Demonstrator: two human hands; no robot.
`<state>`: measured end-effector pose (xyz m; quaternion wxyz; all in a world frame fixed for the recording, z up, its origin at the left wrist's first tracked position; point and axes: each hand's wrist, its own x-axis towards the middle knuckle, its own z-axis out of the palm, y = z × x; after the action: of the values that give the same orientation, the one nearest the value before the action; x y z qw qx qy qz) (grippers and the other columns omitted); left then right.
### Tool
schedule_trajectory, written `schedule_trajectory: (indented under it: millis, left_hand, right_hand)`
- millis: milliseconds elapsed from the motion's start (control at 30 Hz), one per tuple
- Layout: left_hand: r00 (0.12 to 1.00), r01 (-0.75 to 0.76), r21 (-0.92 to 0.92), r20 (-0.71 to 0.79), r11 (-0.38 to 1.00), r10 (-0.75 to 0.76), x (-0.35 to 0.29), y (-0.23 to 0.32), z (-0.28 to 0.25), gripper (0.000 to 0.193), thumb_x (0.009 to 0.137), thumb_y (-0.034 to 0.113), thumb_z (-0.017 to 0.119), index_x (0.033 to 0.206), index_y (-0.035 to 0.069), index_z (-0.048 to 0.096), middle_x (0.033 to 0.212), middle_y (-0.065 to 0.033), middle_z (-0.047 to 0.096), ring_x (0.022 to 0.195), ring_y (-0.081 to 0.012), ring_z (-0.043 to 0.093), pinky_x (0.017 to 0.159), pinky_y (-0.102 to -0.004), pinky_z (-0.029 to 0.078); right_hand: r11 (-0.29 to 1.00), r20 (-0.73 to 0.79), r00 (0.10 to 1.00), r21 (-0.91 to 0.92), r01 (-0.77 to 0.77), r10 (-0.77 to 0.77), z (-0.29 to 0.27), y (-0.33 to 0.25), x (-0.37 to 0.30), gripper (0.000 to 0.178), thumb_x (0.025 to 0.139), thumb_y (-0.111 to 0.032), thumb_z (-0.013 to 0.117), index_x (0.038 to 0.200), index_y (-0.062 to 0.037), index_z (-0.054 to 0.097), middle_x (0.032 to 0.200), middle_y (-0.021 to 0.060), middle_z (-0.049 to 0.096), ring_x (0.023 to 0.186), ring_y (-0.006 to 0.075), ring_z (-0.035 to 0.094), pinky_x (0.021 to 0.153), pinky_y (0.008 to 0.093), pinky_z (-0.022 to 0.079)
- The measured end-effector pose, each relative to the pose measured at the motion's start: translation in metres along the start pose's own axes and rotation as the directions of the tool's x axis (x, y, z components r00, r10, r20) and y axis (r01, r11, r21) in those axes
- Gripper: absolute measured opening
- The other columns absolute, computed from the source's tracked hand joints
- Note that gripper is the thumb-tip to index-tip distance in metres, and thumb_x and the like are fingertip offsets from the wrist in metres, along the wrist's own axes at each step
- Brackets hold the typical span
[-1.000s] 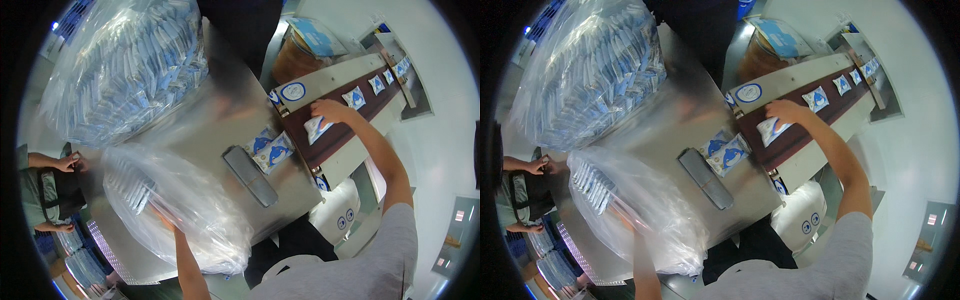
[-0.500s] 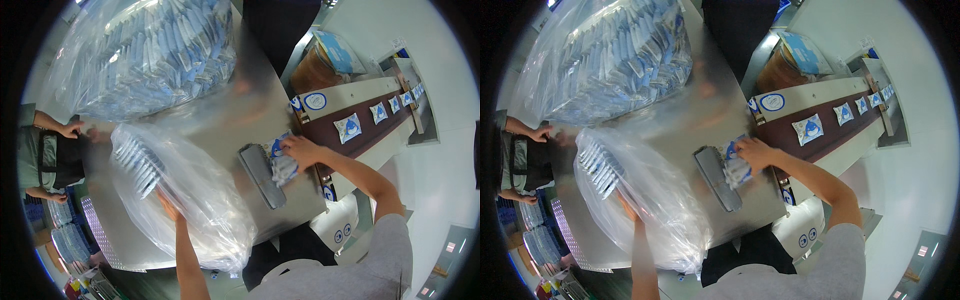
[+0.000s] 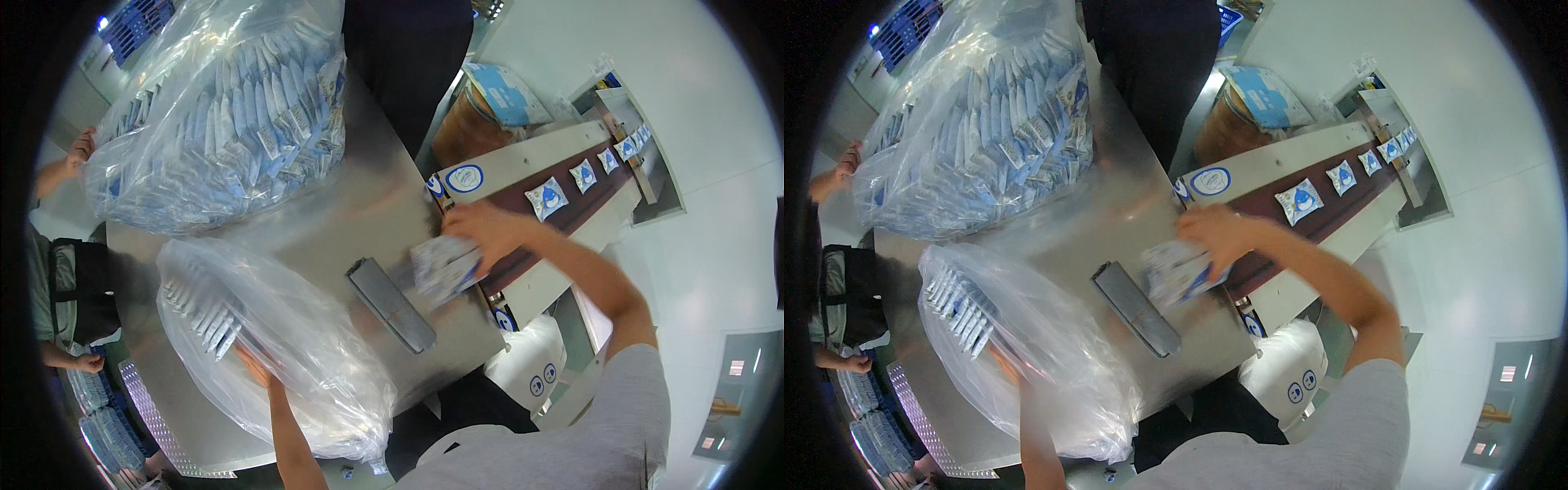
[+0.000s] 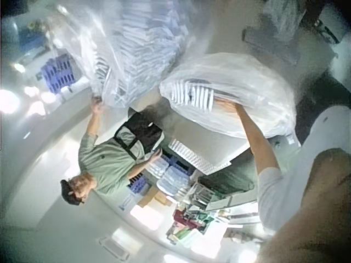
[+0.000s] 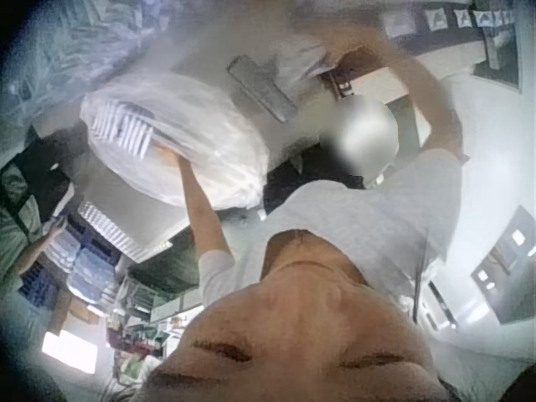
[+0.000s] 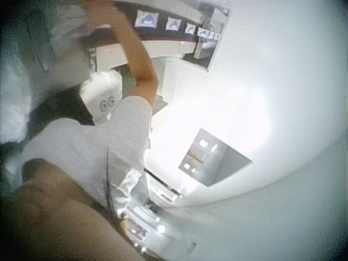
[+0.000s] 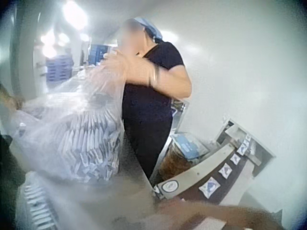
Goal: The person picks up individual packets from a conveyor belt and stacks them inside a large plastic bag on a metal table.
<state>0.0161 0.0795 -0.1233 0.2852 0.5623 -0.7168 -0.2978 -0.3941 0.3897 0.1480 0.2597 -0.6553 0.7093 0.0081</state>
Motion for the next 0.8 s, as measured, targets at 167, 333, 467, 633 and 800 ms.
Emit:
schedule_trajectory:
  millis: [167, 333, 467, 633, 800]
  left_hand:
    - [1.0, 0.008, -0.057, -0.004, 0.998, -0.008, 0.004, 0.011, 0.007, 0.069, 0.094, 0.048, 0.029, 0.145, 0.005, 0.014, 0.15, -0.0124, 0.017, 0.133, -0.0332, 0.028, 0.108, -0.0403, 0.025]
    - [0.999, 0.032, -0.085, -0.027, 0.996, -0.034, 0.002, 0.02, 0.011, 0.069, 0.094, 0.051, 0.028, 0.145, 0.006, 0.014, 0.151, -0.0113, 0.018, 0.132, -0.0327, 0.03, 0.107, -0.0398, 0.027]
    - [0.997, 0.076, -0.153, 0.022, 0.985, -0.074, -0.003, 0.036, 0.024, 0.07, 0.094, 0.053, 0.027, 0.145, 0.006, 0.014, 0.151, -0.0104, 0.019, 0.132, -0.0323, 0.031, 0.107, -0.0394, 0.028]
    - [0.974, 0.167, 0.012, 0.15, 0.986, -0.167, -0.032, 0.071, 0.051, 0.064, 0.095, 0.049, 0.029, 0.145, 0.011, 0.017, 0.149, -0.0106, 0.023, 0.129, -0.0328, 0.035, 0.104, -0.04, 0.032]
    - [0.964, -0.264, 0.338, 0.101, 0.903, 0.244, -0.087, 0.137, 0.1, 0.07, 0.078, -0.002, 0.05, 0.142, 0.002, 0.023, 0.142, -0.0247, 0.028, 0.127, -0.0402, 0.035, 0.104, -0.0409, 0.033]
  right_hand:
    - [0.94, 0.416, 0.847, -0.069, -0.334, 0.332, -0.018, 0.157, -0.109, 0.109, 0.038, -0.043, 0.085, 0.131, -0.0025, 0.044, 0.135, 0.0182, 0.037, 0.127, 0.0354, 0.033, 0.107, 0.0423, 0.028]
    - [0.862, 0.508, 0.696, -0.317, -0.397, 0.507, 0.013, 0.158, -0.111, 0.115, 0.032, -0.038, 0.086, 0.134, -0.007, 0.042, 0.136, 0.0181, 0.035, 0.133, 0.0354, 0.025, 0.107, 0.0521, 0.023]
    - [0.928, 0.362, 0.86, -0.238, -0.287, 0.359, 0.03, 0.149, -0.124, 0.106, 0.034, -0.042, 0.085, 0.125, -0.0029, 0.046, 0.116, 0.0193, 0.044, 0.112, 0.0378, 0.044, 0.101, 0.0516, 0.03]
    - [0.905, 0.297, 0.868, 0.033, -0.425, 0.397, 0.036, 0.154, -0.147, 0.097, 0.042, -0.042, 0.084, 0.12, 0.001, 0.047, 0.116, 0.0199, 0.052, 0.109, 0.0382, 0.05, 0.094, 0.0444, 0.04]
    - [0.446, -0.004, 1.0, 0.895, 0.008, -0.009, 0.018, 0.088, -0.112, 0.101, 0.046, -0.02, 0.089, 0.131, -0.0019, 0.037, 0.119, 0.0118, 0.054, 0.114, 0.0271, 0.05, 0.102, 0.0381, 0.036]
